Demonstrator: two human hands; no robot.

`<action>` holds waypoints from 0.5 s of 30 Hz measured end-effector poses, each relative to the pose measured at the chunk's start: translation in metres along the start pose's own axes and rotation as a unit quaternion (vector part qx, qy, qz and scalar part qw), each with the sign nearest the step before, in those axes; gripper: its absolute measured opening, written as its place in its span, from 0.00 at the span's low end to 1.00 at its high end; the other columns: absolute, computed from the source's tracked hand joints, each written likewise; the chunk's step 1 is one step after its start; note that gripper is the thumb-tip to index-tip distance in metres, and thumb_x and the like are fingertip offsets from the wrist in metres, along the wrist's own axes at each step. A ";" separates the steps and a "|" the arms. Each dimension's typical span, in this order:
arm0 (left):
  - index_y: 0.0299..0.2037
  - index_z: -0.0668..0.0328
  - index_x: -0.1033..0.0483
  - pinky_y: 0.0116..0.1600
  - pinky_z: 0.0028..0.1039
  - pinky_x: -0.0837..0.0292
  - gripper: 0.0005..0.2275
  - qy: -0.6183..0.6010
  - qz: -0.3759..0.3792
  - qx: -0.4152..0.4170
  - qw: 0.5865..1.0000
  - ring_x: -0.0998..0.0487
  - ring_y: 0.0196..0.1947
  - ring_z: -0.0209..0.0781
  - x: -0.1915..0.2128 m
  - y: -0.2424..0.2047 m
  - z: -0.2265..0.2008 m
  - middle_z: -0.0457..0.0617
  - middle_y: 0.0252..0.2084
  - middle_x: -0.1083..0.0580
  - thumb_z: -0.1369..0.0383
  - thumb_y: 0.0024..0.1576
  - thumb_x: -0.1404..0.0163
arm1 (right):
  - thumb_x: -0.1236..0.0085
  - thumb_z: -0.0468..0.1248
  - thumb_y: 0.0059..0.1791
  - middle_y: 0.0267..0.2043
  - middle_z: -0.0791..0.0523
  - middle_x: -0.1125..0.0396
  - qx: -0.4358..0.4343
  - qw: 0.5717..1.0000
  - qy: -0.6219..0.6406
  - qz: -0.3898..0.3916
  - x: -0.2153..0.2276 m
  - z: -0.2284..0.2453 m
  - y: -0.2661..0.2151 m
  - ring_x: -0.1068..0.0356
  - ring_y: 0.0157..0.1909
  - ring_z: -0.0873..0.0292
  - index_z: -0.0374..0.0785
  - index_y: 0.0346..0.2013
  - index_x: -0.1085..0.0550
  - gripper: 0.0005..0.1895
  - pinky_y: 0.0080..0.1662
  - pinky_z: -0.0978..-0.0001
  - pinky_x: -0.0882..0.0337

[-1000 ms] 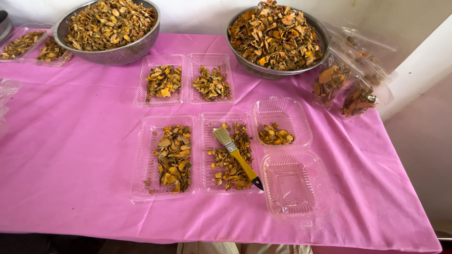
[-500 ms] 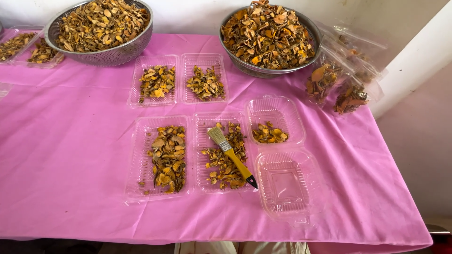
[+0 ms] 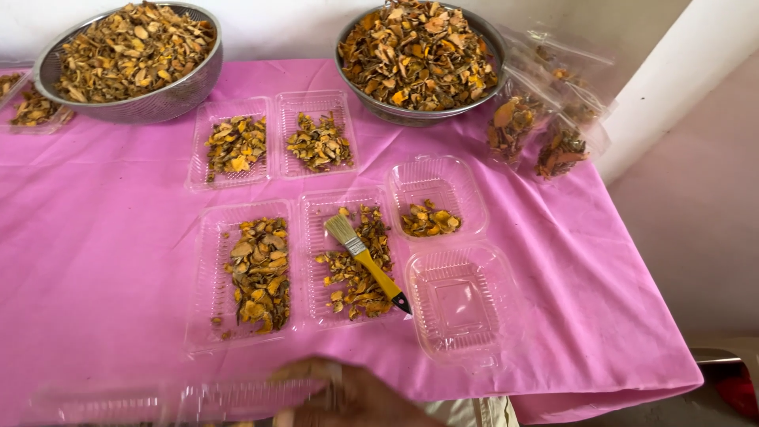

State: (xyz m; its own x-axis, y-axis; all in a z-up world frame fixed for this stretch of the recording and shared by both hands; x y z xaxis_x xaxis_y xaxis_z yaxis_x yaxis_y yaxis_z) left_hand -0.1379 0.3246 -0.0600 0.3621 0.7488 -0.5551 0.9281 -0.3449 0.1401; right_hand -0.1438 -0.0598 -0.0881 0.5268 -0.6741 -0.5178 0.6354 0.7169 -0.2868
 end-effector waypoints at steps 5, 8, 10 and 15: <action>0.72 0.71 0.48 0.56 0.56 0.21 0.27 -0.042 0.017 -0.007 0.999 0.16 0.60 0.71 -0.011 0.035 -0.005 0.76 0.64 0.22 0.75 0.77 0.37 | 0.40 0.45 0.47 0.45 0.50 0.22 -0.003 0.990 -0.083 -0.116 -0.006 0.100 -0.019 0.24 0.31 0.60 0.47 0.72 0.36 0.38 0.35 0.70 0.21; 0.73 0.71 0.49 0.56 0.58 0.21 0.28 -0.069 0.027 -0.012 0.997 0.16 0.60 0.73 -0.016 0.051 -0.005 0.78 0.65 0.22 0.75 0.78 0.37 | 0.41 0.48 0.44 0.44 0.49 0.22 0.013 0.978 -0.098 -0.184 0.003 0.132 -0.021 0.26 0.30 0.60 0.51 0.74 0.39 0.43 0.37 0.68 0.22; 0.74 0.72 0.49 0.56 0.59 0.22 0.28 -0.087 0.033 -0.017 0.996 0.16 0.61 0.74 -0.020 0.060 -0.005 0.79 0.66 0.23 0.76 0.78 0.37 | 0.42 0.50 0.43 0.44 0.49 0.22 -0.003 0.964 -0.132 -0.233 0.012 0.148 -0.020 0.28 0.30 0.62 0.56 0.76 0.39 0.45 0.40 0.68 0.23; 0.74 0.88 0.49 0.59 0.84 0.35 0.29 -0.274 0.101 -0.062 0.955 0.37 0.65 0.96 -0.059 0.104 -0.009 0.90 0.69 0.48 0.98 0.76 0.38 | 0.43 0.44 0.48 0.35 0.49 0.26 0.099 0.948 -0.155 -0.261 0.047 0.176 0.004 0.24 0.35 0.57 0.38 0.76 0.44 0.43 0.43 0.63 0.19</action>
State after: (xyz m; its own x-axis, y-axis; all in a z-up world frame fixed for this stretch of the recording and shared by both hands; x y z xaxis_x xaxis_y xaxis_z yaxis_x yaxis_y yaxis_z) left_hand -0.0621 0.2496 -0.0051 0.4671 0.2546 -0.8468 0.8593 -0.3566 0.3667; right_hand -0.0175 -0.1200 0.0285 0.2332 -0.9694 -0.0765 0.9321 0.2452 -0.2666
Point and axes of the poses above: each hand's wrist, its own y-axis towards the middle knuckle, its own x-axis out of the back of the hand, z = x × y, the point moved 3 cm from there along y, towards the middle knuckle
